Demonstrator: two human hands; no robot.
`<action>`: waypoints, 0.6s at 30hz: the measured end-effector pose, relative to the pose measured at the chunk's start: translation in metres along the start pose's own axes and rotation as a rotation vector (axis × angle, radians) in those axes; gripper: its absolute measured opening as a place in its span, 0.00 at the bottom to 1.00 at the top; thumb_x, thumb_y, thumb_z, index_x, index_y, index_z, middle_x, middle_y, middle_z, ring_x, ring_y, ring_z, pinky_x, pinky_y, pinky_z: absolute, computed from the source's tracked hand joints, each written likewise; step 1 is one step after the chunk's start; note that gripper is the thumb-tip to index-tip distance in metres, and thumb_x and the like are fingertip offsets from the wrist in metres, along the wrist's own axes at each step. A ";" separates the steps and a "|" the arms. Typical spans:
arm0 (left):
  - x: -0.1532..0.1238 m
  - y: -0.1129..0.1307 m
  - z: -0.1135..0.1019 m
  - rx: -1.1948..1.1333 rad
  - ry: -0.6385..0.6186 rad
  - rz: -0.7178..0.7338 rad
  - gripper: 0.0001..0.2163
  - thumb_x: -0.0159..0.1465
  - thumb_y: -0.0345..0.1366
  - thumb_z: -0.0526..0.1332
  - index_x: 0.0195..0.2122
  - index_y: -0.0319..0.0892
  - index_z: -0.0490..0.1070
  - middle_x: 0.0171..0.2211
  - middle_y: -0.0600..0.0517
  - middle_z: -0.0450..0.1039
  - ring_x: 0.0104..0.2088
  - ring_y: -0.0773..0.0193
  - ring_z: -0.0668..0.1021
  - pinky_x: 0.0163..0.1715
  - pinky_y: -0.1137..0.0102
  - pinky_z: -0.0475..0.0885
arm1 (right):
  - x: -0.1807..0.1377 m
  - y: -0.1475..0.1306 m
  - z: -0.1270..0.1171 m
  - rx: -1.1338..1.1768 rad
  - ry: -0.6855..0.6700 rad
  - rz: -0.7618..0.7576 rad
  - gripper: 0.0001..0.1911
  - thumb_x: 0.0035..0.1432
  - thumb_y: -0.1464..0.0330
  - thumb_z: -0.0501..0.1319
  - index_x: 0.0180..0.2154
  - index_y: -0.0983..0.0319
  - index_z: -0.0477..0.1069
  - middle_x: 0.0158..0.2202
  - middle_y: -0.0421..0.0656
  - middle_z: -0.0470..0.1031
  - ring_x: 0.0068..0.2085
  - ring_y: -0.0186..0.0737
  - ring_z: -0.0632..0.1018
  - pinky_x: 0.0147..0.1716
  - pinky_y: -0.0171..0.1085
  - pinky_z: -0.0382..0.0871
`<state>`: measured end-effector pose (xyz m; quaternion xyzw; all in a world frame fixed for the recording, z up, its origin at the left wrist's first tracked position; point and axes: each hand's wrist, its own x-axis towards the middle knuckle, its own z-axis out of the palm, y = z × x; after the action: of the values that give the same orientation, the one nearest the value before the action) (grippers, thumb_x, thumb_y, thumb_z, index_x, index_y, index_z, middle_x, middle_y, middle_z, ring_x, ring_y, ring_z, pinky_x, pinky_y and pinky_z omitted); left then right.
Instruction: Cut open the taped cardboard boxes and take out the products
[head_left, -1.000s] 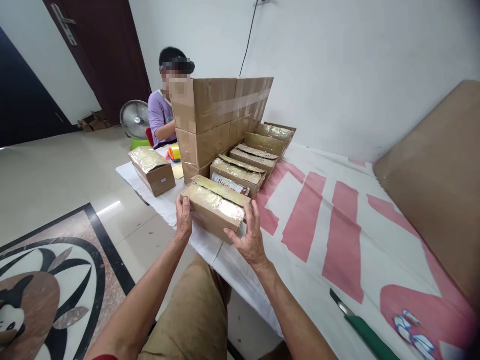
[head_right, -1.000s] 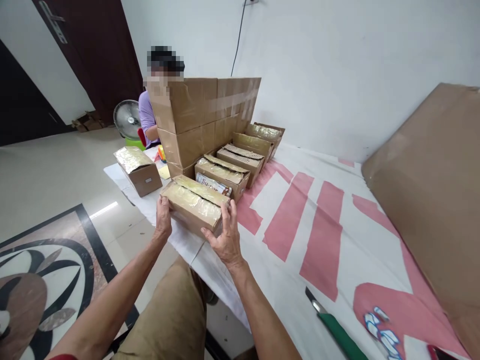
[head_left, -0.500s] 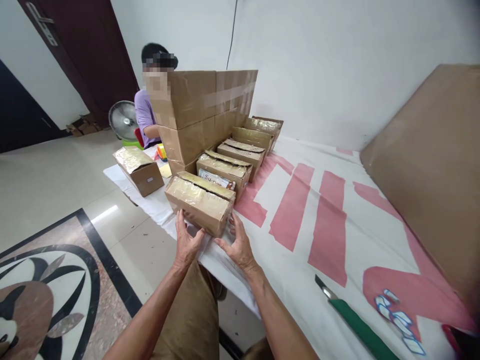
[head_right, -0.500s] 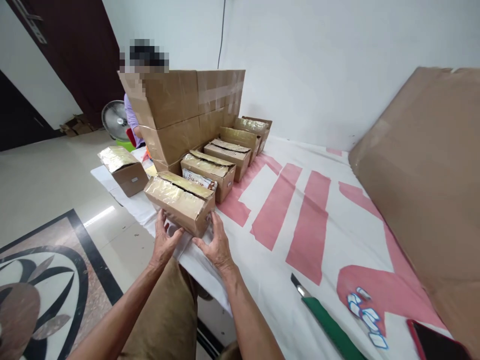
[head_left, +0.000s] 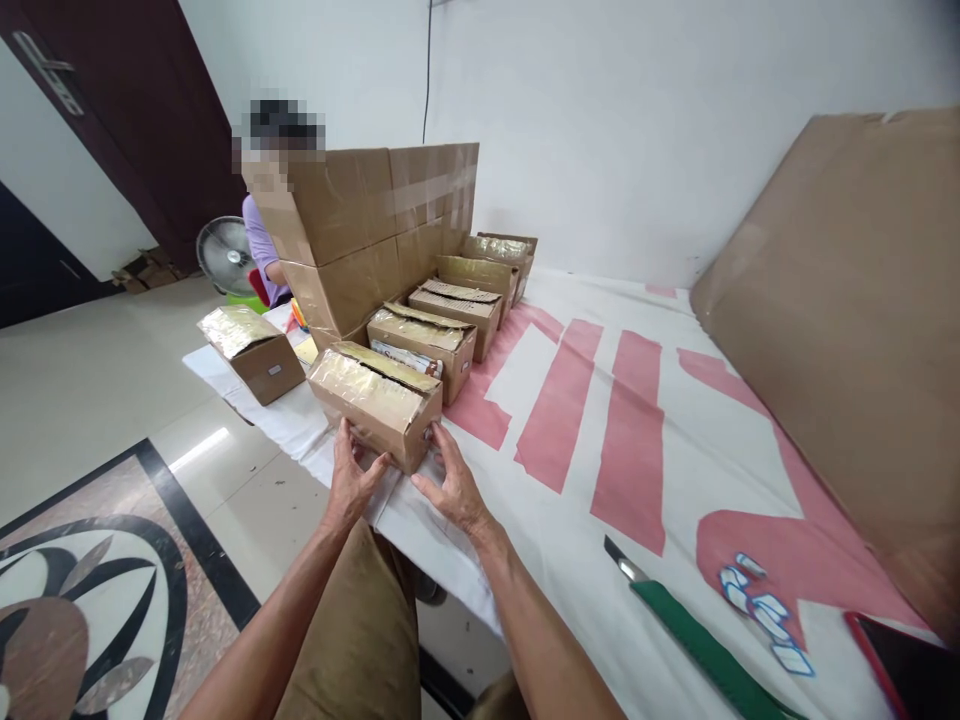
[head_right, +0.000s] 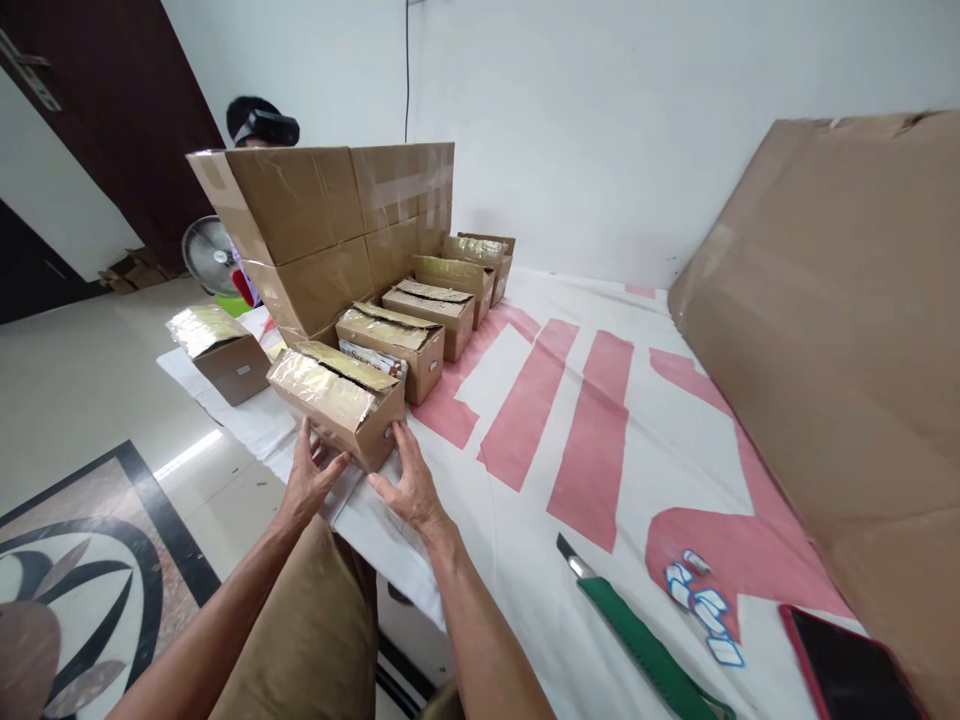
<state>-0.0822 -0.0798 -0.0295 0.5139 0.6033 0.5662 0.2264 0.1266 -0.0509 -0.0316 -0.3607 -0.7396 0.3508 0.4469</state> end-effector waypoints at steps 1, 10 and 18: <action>-0.002 -0.002 0.002 0.010 0.012 -0.009 0.53 0.60 0.55 0.70 0.78 0.43 0.43 0.77 0.33 0.48 0.75 0.39 0.61 0.72 0.45 0.63 | 0.000 0.000 -0.001 0.006 0.001 0.001 0.50 0.58 0.64 0.68 0.77 0.54 0.50 0.77 0.52 0.55 0.75 0.58 0.62 0.67 0.58 0.68; -0.010 -0.004 0.011 0.207 0.087 0.001 0.48 0.61 0.53 0.69 0.76 0.39 0.50 0.74 0.32 0.56 0.75 0.38 0.62 0.73 0.44 0.61 | 0.001 0.005 0.000 0.076 0.033 0.041 0.46 0.59 0.65 0.66 0.75 0.53 0.54 0.75 0.52 0.60 0.71 0.57 0.69 0.63 0.56 0.72; -0.014 -0.003 0.017 0.304 0.094 0.060 0.44 0.63 0.49 0.67 0.75 0.36 0.52 0.76 0.31 0.52 0.78 0.40 0.55 0.74 0.44 0.59 | 0.001 0.009 -0.001 0.116 0.048 0.061 0.43 0.58 0.65 0.67 0.73 0.55 0.60 0.72 0.52 0.65 0.67 0.56 0.73 0.61 0.53 0.75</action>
<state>-0.0635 -0.0844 -0.0407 0.5328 0.6764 0.4984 0.1006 0.1294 -0.0454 -0.0385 -0.3649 -0.6958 0.3979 0.4737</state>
